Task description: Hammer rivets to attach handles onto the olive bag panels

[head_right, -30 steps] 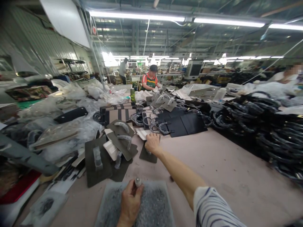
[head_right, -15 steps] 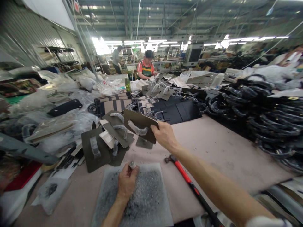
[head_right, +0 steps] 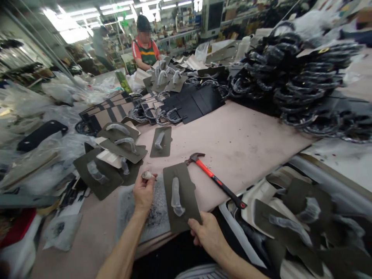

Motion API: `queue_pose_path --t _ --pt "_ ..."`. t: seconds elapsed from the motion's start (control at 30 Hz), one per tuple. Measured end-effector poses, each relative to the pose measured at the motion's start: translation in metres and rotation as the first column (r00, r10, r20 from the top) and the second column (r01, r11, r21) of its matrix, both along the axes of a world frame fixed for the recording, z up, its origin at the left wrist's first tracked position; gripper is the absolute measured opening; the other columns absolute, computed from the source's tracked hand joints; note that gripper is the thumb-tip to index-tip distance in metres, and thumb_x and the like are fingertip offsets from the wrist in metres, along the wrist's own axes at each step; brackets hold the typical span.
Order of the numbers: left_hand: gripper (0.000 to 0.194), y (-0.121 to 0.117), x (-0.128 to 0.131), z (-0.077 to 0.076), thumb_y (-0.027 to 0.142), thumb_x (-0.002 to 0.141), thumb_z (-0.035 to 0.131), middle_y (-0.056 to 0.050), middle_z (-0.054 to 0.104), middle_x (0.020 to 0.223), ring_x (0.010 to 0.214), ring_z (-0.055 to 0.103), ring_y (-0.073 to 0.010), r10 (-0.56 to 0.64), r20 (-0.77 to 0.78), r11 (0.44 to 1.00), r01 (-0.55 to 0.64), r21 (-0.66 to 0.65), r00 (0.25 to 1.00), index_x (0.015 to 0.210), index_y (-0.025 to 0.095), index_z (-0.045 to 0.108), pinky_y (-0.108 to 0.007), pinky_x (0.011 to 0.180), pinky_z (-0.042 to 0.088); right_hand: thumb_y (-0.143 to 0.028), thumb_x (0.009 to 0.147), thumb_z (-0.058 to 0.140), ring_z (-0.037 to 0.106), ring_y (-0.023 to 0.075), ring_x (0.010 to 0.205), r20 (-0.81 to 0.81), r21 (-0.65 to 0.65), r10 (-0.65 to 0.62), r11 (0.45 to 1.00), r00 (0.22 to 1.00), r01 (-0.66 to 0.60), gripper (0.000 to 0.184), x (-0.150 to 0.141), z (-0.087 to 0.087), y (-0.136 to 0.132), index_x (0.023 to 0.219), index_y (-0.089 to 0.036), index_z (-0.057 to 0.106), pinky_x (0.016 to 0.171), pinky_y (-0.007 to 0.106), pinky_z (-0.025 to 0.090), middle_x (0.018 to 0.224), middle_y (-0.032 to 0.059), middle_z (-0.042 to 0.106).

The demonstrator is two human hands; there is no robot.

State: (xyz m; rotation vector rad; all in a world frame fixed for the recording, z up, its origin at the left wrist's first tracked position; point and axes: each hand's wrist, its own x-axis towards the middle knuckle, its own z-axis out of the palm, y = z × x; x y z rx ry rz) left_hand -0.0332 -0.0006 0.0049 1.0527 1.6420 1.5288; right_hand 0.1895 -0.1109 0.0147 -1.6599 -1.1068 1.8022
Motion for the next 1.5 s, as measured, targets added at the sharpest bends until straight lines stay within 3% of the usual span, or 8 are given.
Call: queue_pose_path --t 0.3,0.7,0.9,1.0,1.07,1.23,1.4,1.5 --pt "0.034 0.022 0.037 -0.011 0.037 0.076 0.074 -0.008 0.076 0.089 0.086 0.072 -0.0199 -0.286 0.235 0.955 0.296 -0.007 0.929 0.100 0.014 0.063 -0.033 0.084 0.056 -0.044 0.080 0.051 0.054 0.0101 0.038 0.005 -0.110 0.066 0.992 0.998 -0.065 0.027 0.011 -0.024 -0.012 0.084 -0.018 0.054 0.035 0.018 0.034 0.058 -0.0038 0.057" --pt "0.022 0.025 0.040 -0.013 0.034 0.081 0.069 -0.006 0.074 0.090 0.087 0.071 -0.0194 -0.347 0.164 0.937 0.349 0.016 0.923 0.094 0.017 0.065 -0.033 0.087 0.055 -0.041 0.077 0.051 0.038 0.0058 0.032 -0.063 -0.130 0.143 0.980 0.988 -0.150 0.022 0.018 -0.017 0.003 0.072 -0.019 0.050 0.033 0.018 0.028 0.051 -0.0079 0.046" --pt "0.019 0.025 0.036 -0.010 0.030 0.082 0.069 -0.007 0.075 0.089 0.086 0.070 -0.0196 -0.388 0.159 0.918 0.396 -0.017 0.908 0.095 0.017 0.064 -0.032 0.084 0.055 -0.050 0.084 0.047 0.047 0.0101 0.038 0.028 -0.148 0.223 0.965 0.974 -0.217 0.031 0.022 -0.013 0.001 0.082 -0.019 0.055 0.039 0.023 0.034 0.059 -0.0040 0.053" --pt "0.020 0.025 0.035 -0.010 0.030 0.083 0.067 -0.008 0.075 0.091 0.088 0.070 -0.0208 -0.400 0.122 0.914 0.406 -0.023 0.908 0.097 0.017 0.064 -0.035 0.087 0.055 -0.050 0.088 0.047 0.058 0.0171 0.055 0.459 0.072 0.271 0.938 0.846 -0.339 0.033 0.039 -0.001 0.014 0.080 -0.020 0.058 0.052 0.028 0.041 0.065 0.0024 0.060" --pt "0.020 0.025 0.035 -0.012 0.031 0.084 0.067 -0.008 0.075 0.092 0.090 0.070 -0.0212 -0.399 0.097 0.915 0.403 -0.024 0.912 0.098 0.017 0.064 -0.035 0.089 0.054 -0.047 0.091 0.047 0.063 0.0213 0.069 0.738 0.244 0.102 0.882 0.667 -0.404 0.031 0.056 0.006 0.030 0.084 -0.020 0.060 0.062 0.031 0.042 0.074 0.0063 0.065" --pt "0.017 0.025 0.036 -0.014 0.030 0.084 0.066 -0.007 0.075 0.092 0.090 0.070 -0.0207 -0.400 0.064 0.915 0.402 -0.039 0.914 0.096 0.018 0.065 -0.033 0.088 0.053 -0.040 0.092 0.049 0.060 0.0252 0.086 0.921 0.337 -0.138 0.751 0.363 -0.568 0.026 0.091 0.006 0.077 0.098 -0.017 0.059 0.073 0.034 0.042 0.097 0.0123 0.063" --pt "0.013 0.029 0.035 -0.010 0.023 0.084 0.063 -0.006 0.074 0.090 0.089 0.070 -0.0201 -0.442 0.004 0.896 0.442 -0.047 0.897 0.096 0.018 0.064 -0.031 0.087 0.052 -0.036 0.089 0.054 0.057 0.0234 0.084 0.956 0.212 -0.032 0.764 0.291 -0.610 0.020 0.096 -0.005 0.106 0.093 -0.017 0.057 0.069 0.031 0.038 0.092 0.0105 0.059" --pt "0.009 0.030 0.036 -0.004 0.019 0.084 0.060 -0.004 0.073 0.087 0.087 0.069 -0.0193 -0.484 -0.085 0.875 0.481 -0.053 0.871 0.093 0.019 0.063 -0.029 0.083 0.052 -0.028 0.083 0.055 0.055 0.0194 0.074 0.898 0.186 0.072 0.831 0.435 -0.524 0.011 0.092 -0.005 0.117 0.087 -0.018 0.054 0.063 0.029 0.033 0.082 0.0060 0.057"
